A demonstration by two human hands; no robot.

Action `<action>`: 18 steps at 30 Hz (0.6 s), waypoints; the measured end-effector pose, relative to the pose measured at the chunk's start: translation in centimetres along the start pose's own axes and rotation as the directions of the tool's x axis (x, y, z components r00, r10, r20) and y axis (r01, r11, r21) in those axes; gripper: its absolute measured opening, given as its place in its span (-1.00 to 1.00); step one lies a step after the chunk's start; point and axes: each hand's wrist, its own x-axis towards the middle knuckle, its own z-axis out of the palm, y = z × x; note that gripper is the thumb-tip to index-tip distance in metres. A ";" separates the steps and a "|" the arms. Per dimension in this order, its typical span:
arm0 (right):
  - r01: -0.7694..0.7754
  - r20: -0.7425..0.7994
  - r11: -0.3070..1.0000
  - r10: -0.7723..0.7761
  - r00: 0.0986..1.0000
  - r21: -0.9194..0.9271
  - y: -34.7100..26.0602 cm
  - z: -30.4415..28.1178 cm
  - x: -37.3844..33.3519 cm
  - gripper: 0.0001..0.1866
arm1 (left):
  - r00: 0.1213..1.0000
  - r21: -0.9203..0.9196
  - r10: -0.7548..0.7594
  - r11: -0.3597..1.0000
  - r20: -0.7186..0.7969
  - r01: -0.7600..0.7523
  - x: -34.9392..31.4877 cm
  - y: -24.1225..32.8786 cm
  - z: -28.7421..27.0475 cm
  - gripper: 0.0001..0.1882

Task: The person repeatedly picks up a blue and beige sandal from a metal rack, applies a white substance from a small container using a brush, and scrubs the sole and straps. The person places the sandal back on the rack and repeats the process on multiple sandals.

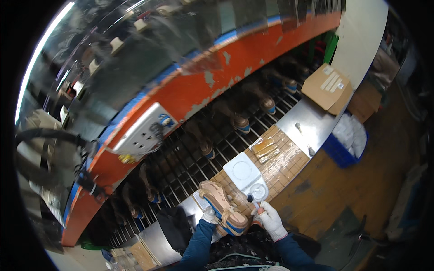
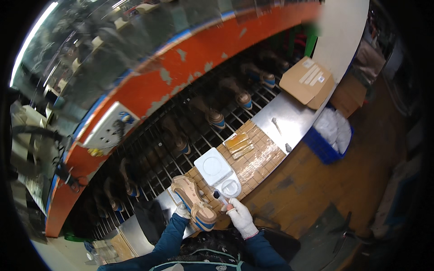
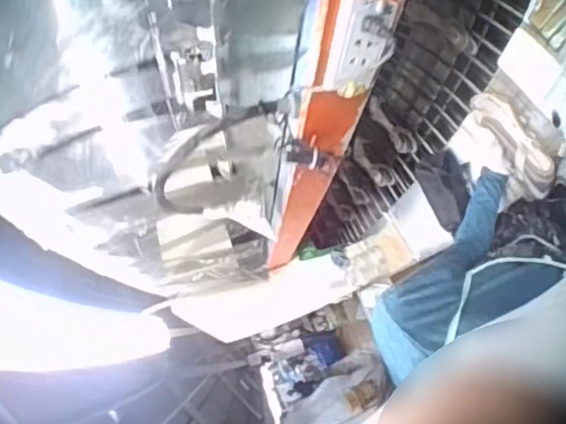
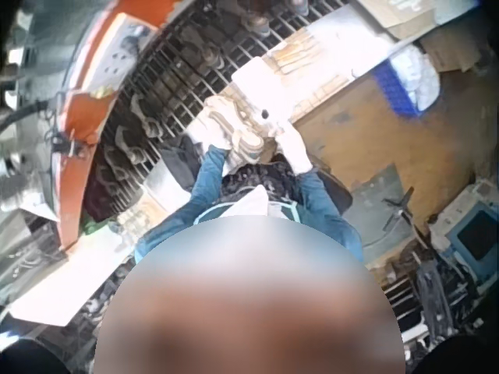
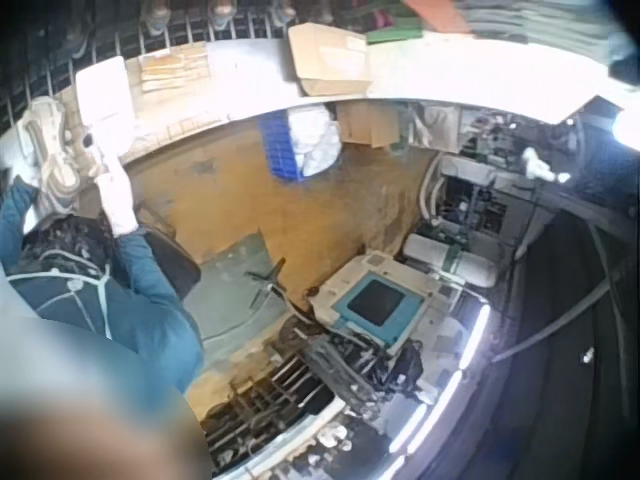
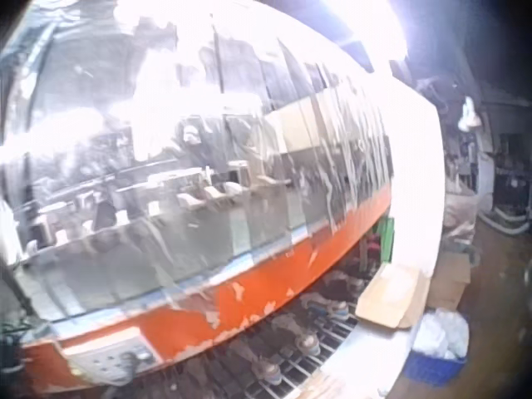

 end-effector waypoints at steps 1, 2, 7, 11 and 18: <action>-0.015 -0.003 0.998 0.015 1.000 -0.058 -1.0 -0.9 -0.8 -0.76 | 1.000 0.034 0.020 0.999 0.011 -0.021 0.3 -0.4 -0.9 -0.26; -0.034 -0.008 0.993 0.033 0.999 -0.111 -1.9 -1.4 -1.7 -0.78 | 0.999 0.062 0.039 0.997 0.023 -0.041 0.5 -0.8 -1.6 -0.27; 0.020 -0.060 0.958 -0.038 0.997 -0.287 -5.3 -4.9 -4.4 -0.80 | 0.991 -0.115 0.102 0.989 0.089 -0.091 0.1 -1.5 0.5 -0.20; 0.001 -0.213 0.928 -0.087 0.973 -0.372 -6.2 -7.2 -4.7 -0.85 | 0.960 -0.250 0.217 0.953 0.174 -0.170 -3.1 0.5 7.2 -0.08; 0.115 -0.219 0.691 -0.376 0.900 -0.713 -6.0 -8.9 -4.7 -0.86 | 0.480 -0.597 0.782 0.618 0.398 -0.511 -13.4 8.9 21.6 0.19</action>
